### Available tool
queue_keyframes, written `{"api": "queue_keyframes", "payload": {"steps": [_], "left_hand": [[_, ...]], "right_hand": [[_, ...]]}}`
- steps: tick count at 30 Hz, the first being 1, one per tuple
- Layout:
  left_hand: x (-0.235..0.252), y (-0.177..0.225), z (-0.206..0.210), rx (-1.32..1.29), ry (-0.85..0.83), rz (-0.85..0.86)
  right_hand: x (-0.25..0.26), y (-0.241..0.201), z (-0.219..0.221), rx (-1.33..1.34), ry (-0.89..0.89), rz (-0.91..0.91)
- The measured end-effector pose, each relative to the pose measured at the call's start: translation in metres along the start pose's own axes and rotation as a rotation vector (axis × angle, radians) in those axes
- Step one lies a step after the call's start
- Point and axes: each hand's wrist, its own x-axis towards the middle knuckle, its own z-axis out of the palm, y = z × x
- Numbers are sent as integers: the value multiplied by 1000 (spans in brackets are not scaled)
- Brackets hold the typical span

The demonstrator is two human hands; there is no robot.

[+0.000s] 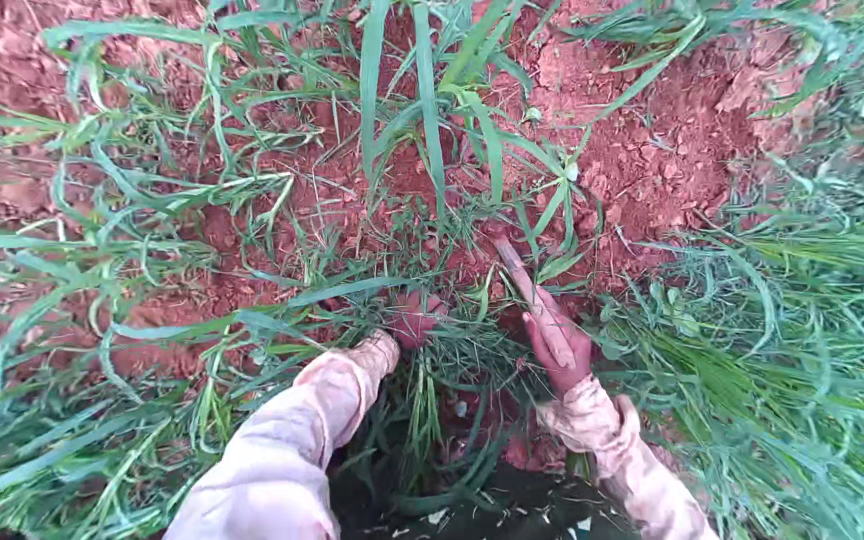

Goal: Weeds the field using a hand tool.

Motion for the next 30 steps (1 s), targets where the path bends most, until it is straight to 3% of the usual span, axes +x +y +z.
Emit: {"api": "queue_keyframes", "payload": {"steps": [5,11,16,18,21,23,25,28,30], "left_hand": [[-3,0,0,-66,127,60],[-1,-1,-2,58,62,72],[-1,-1,2,72,55,38],[-3,-3,7,66,36,15],[1,5,7,87,76,22],[-1,-1,4,129,69,-5],[3,-5,14,160,109,14],[-1,-3,12,171,158,61],[-12,-5,9,-34,328,87]], "right_hand": [[-50,43,-34,34,17,12],[36,-14,3,10,-86,28],[-25,32,-40,-18,-69,17],[-4,20,-22,7,-93,7],[71,-27,24,3,-161,53],[83,-38,35,2,-224,77],[63,-22,19,2,-248,103],[-6,22,-3,-39,-9,-36],[-58,57,-8,-20,107,-60]]}}
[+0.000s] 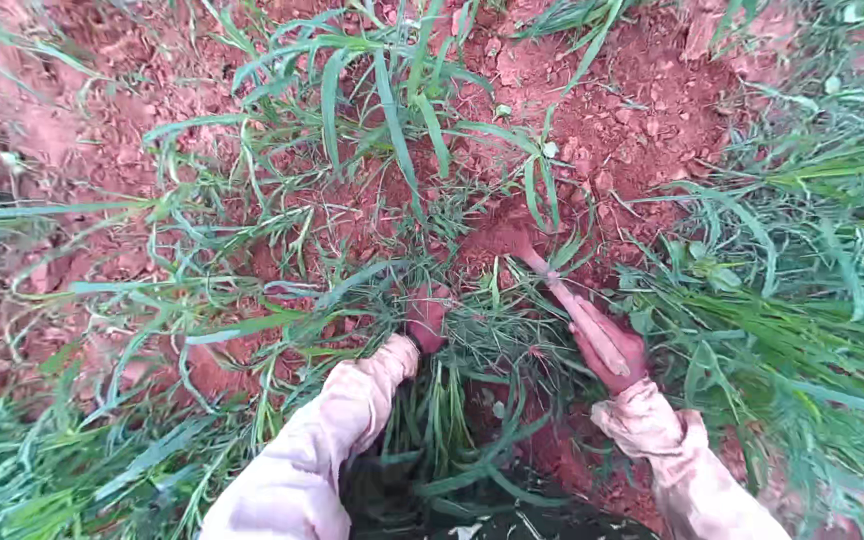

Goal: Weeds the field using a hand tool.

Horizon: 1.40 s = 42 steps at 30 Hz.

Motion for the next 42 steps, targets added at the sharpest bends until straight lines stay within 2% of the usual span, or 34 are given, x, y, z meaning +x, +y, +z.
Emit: {"api": "queue_keyframes", "payload": {"steps": [1,2,3,4,5,6,8,10,12,14,15,17,19,22,28,29,31,33,34,35,36,37,38,39,40,42], "left_hand": [[-5,8,-9,-228,124,-106],[-6,27,-33,-431,168,-308],[-4,46,-71,-497,142,-498],[4,37,-71,-499,489,-384],[19,21,-79,-421,768,-199],[31,15,-104,-320,832,-110],[39,34,-161,-175,801,-179],[43,42,-184,-39,664,-287],[46,48,-180,154,387,-383],[48,50,-148,406,103,-452],[48,47,-127,480,52,-455],[49,35,-97,529,97,-417],[48,41,-93,543,107,-395],[51,56,-110,551,2,-424],[56,53,-139,711,17,-366],[57,56,-149,715,62,-369],[48,75,-188,570,298,-436],[-5,94,-226,342,589,-468],[-55,87,-224,273,754,-321],[-103,87,-219,214,818,-178],[-131,87,-218,173,854,-50],[-139,91,-220,200,847,-25],[-125,105,-226,264,805,-103],[-94,134,-231,336,736,-256],[-52,162,-241,359,590,-412],[17,141,-245,463,497,-324]], "right_hand": [[-22,12,-4,7,37,23],[-41,23,-7,8,59,54],[-55,34,-6,-1,85,68],[-66,43,-2,-6,104,88],[-72,51,4,-4,122,97],[-73,57,10,-10,136,92],[-66,54,14,-21,124,94],[-62,51,11,6,104,120],[-62,53,11,34,123,108],[-63,57,13,66,146,98],[-63,60,14,68,156,86],[-63,64,17,57,178,70],[-63,65,16,44,179,68],[-64,65,16,62,166,67],[-63,68,19,51,162,117],[-63,68,18,53,160,120],[-63,70,18,63,184,98],[-64,70,19,98,203,82],[-65,71,19,130,207,80],[-64,73,18,163,205,87],[-62,73,17,189,204,97],[-61,71,15,205,197,114],[-61,69,14,204,191,126],[-61,68,13,192,185,126],[-61,67,13,173,183,114],[-61,66,15,169,188,111]]}}
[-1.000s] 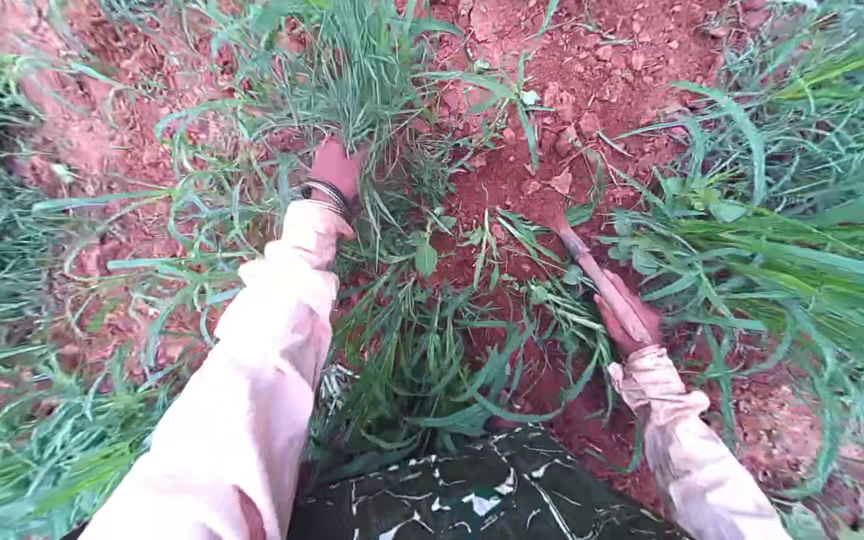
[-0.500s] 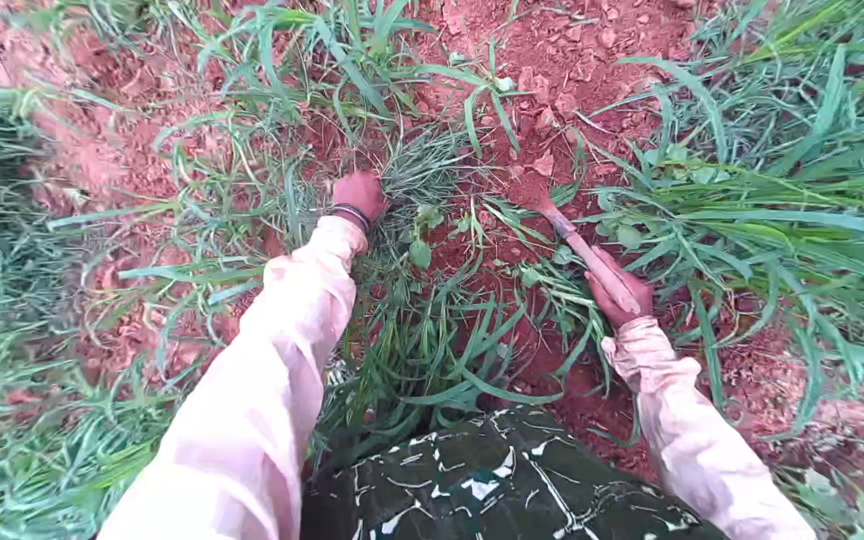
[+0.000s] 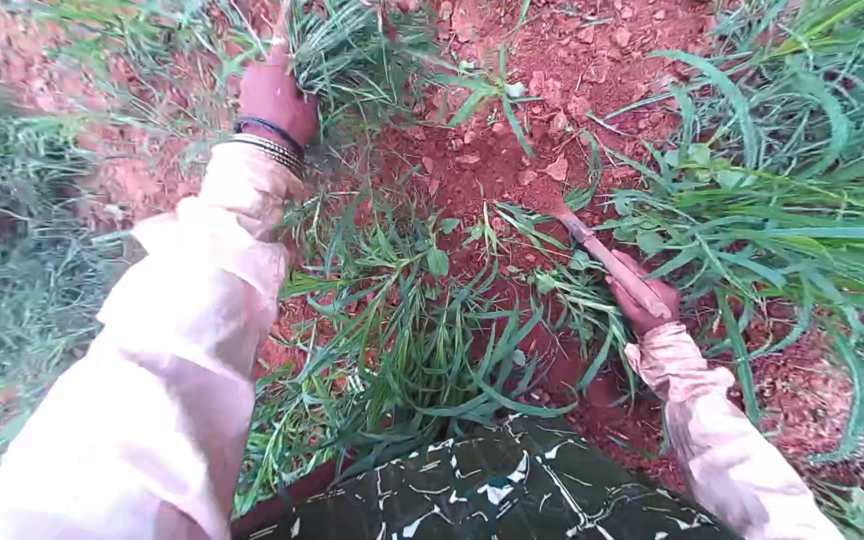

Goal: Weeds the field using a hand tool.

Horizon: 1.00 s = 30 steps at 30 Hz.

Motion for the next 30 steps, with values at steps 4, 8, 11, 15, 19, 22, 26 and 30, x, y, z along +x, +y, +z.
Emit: {"api": "queue_keyframes", "payload": {"steps": [4,8,11,15,19,22,26,30], "left_hand": [[-6,-18,74,-32,-8,156],[-11,-20,95,29,-180,170],[-13,-21,118,77,-367,153],[-40,-19,166,93,-400,218],[-54,-17,169,130,-487,107],[-55,-7,163,261,-573,70],[-46,13,158,470,-723,160],[-41,16,148,540,-808,239]], "right_hand": [[-1,3,-1,13,-18,30],[-1,4,-2,17,-18,46],[0,4,-1,33,-27,42],[1,3,-2,23,-24,57],[1,2,-2,22,-39,73],[3,4,-4,6,-55,88],[2,9,-3,9,-61,64],[3,10,-2,3,-65,37]]}}
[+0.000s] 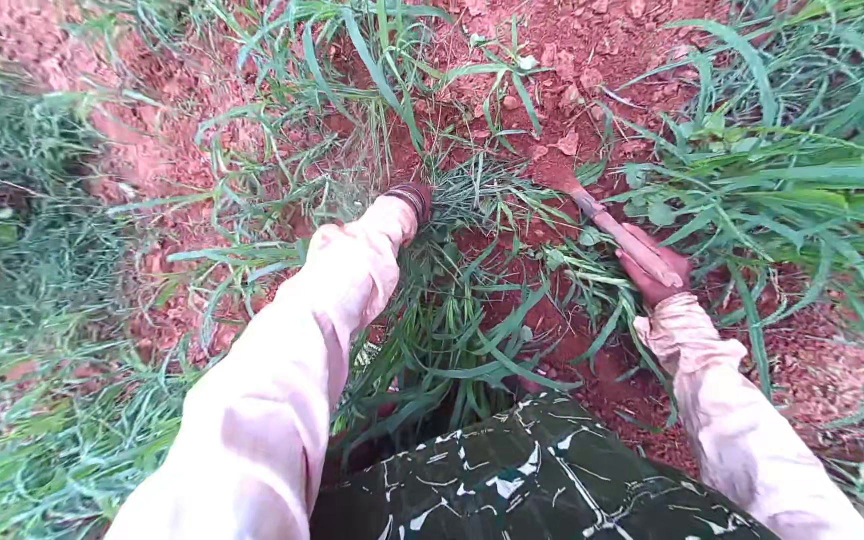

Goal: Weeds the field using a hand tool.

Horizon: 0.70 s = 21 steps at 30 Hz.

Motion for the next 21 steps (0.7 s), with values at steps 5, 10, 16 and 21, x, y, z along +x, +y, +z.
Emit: {"api": "queue_keyframes", "payload": {"steps": [5,10,16,21], "left_hand": [[-8,-23,-10,-94,115,-41],[2,-37,2,-355,163,-33],[8,-30,12,-270,111,-89],[-11,-22,24,-117,110,-57]], "right_hand": [[-1,2,0,-16,17,-34],[1,-1,-1,24,16,-32],[1,0,-2,42,-12,48],[1,-3,-3,32,-14,56]]}}
